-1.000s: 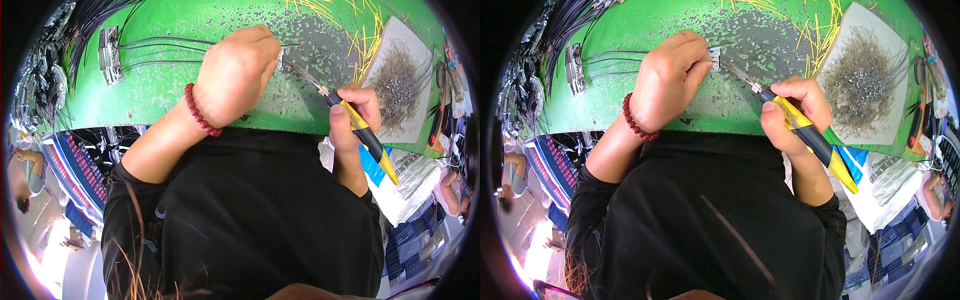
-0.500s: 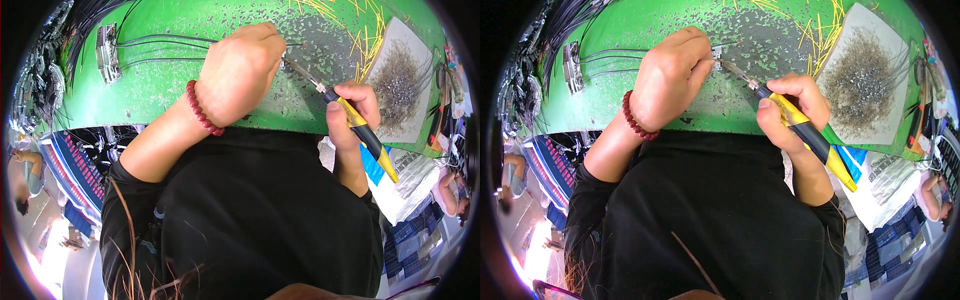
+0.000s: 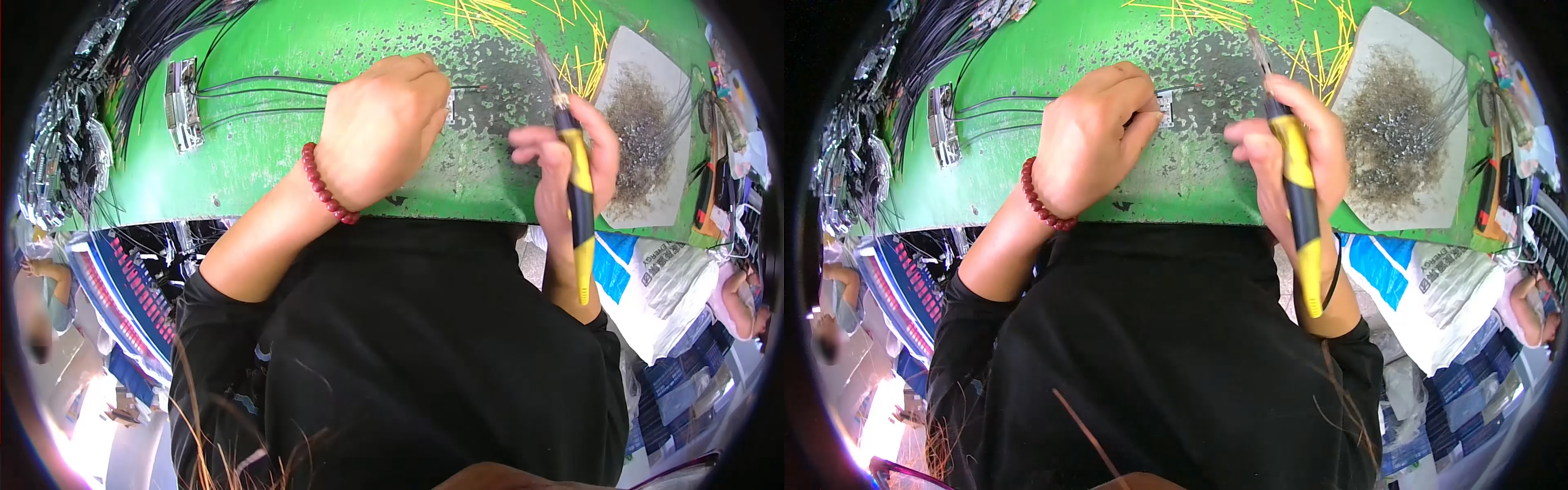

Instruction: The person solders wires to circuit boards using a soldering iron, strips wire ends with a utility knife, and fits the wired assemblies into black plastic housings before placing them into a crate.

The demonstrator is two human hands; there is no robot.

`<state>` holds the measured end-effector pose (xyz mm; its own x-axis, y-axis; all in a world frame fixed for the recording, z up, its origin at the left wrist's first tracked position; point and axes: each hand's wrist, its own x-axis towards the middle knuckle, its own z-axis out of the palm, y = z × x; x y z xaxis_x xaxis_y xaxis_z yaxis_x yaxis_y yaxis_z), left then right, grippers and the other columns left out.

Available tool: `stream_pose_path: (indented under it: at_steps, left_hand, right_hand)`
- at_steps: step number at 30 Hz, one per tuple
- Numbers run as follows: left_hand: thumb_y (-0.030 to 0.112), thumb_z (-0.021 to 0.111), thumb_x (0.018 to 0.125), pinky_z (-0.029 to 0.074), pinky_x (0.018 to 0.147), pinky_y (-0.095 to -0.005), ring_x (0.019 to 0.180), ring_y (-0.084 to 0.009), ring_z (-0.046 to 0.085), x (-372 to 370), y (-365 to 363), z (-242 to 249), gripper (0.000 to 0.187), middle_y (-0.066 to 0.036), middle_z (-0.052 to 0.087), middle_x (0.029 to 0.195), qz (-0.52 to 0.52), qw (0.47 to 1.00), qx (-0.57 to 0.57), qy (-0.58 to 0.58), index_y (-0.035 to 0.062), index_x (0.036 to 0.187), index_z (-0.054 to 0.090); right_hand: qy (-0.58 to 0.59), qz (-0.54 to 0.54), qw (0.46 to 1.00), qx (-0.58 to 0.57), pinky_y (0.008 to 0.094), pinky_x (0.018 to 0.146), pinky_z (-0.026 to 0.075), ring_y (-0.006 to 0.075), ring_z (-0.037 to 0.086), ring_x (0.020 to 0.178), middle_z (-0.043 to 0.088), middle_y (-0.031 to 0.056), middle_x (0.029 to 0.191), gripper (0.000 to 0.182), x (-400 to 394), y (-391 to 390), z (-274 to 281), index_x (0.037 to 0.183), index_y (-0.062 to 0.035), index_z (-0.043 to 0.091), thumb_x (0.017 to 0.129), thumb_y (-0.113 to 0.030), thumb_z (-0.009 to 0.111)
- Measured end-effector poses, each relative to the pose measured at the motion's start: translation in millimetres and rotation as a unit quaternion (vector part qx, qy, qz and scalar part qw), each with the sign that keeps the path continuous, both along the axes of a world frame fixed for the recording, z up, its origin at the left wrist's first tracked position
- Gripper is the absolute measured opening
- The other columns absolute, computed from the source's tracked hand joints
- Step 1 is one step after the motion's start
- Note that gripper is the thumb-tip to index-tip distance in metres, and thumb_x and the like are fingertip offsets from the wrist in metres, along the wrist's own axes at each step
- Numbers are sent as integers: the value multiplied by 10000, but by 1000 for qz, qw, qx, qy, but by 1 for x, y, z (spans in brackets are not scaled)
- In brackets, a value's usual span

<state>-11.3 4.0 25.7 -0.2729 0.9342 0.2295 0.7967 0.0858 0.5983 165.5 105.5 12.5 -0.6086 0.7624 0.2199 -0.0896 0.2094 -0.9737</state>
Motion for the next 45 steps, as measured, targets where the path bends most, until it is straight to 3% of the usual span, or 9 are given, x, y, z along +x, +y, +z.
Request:
stream_pose_path:
  at_steps: [2,7,15,22,24,26,30,38,45]
  left_hand:
    - [41,645,740,486,634,-357,745,-283,592,-3,-1,-3,62,-87,602,814,-7,1000,13,-9,31,756,587]
    - [42,654,734,491,636,-344,743,-276,600,-4,-2,-3,66,-87,611,811,-20,999,27,-9,31,757,593]
    - [37,679,745,489,607,-317,682,-217,617,-15,-6,11,114,-91,606,773,-27,989,-67,-126,20,814,590]
    - [104,660,755,477,592,-376,679,-288,605,-8,0,11,106,-92,606,729,-1,990,42,-135,71,833,597]
    - [18,668,774,466,591,-275,634,-187,572,-8,-1,12,81,-90,590,745,-7,990,51,-130,6,829,610]
    - [13,671,767,460,587,-270,636,-178,564,-8,-3,16,68,-81,582,744,6,990,50,-131,9,807,617]
    - [-6,663,759,451,567,-256,638,-161,553,-5,-7,18,59,-69,574,743,12,987,56,-148,13,792,619]
    - [-25,663,742,432,526,-235,642,-143,548,-2,-9,19,60,-62,574,743,-14,985,73,-154,11,771,624]
    - [-37,663,728,429,515,-246,637,-148,541,-1,-9,16,70,-53,580,728,-20,986,71,-147,10,766,627]
  right_hand:
    - [-97,2,995,26,204,515,484,75,614,630,636,49,779,223,-10,8,8,1087,-59,628,864,-44,620]
    - [-139,30,983,112,230,600,485,92,627,666,638,43,742,298,-39,21,4,1107,-106,604,820,-45,661]
    - [-91,19,995,37,196,598,446,47,541,639,604,10,742,336,-41,9,7,1089,-77,586,779,33,652]
    - [-26,-1,984,175,219,614,493,101,636,687,647,66,814,368,-50,-2,10,1087,-83,602,752,41,684]
    - [-6,-12,991,136,222,621,505,109,648,706,652,73,831,361,-48,-3,6,1085,-67,602,751,40,691]
    - [89,-33,992,86,243,629,543,144,672,749,653,115,882,339,-46,-6,4,1087,13,548,774,84,657]
    - [64,5,987,149,246,629,547,174,675,748,647,113,871,301,-37,-7,4,1066,32,529,792,92,637]
    - [80,37,996,19,246,674,530,149,646,771,565,117,1049,286,-43,-7,9,1083,26,523,819,58,629]
    - [79,40,994,61,241,663,522,142,634,755,574,112,1045,295,-45,-5,3,1094,13,521,821,47,626]
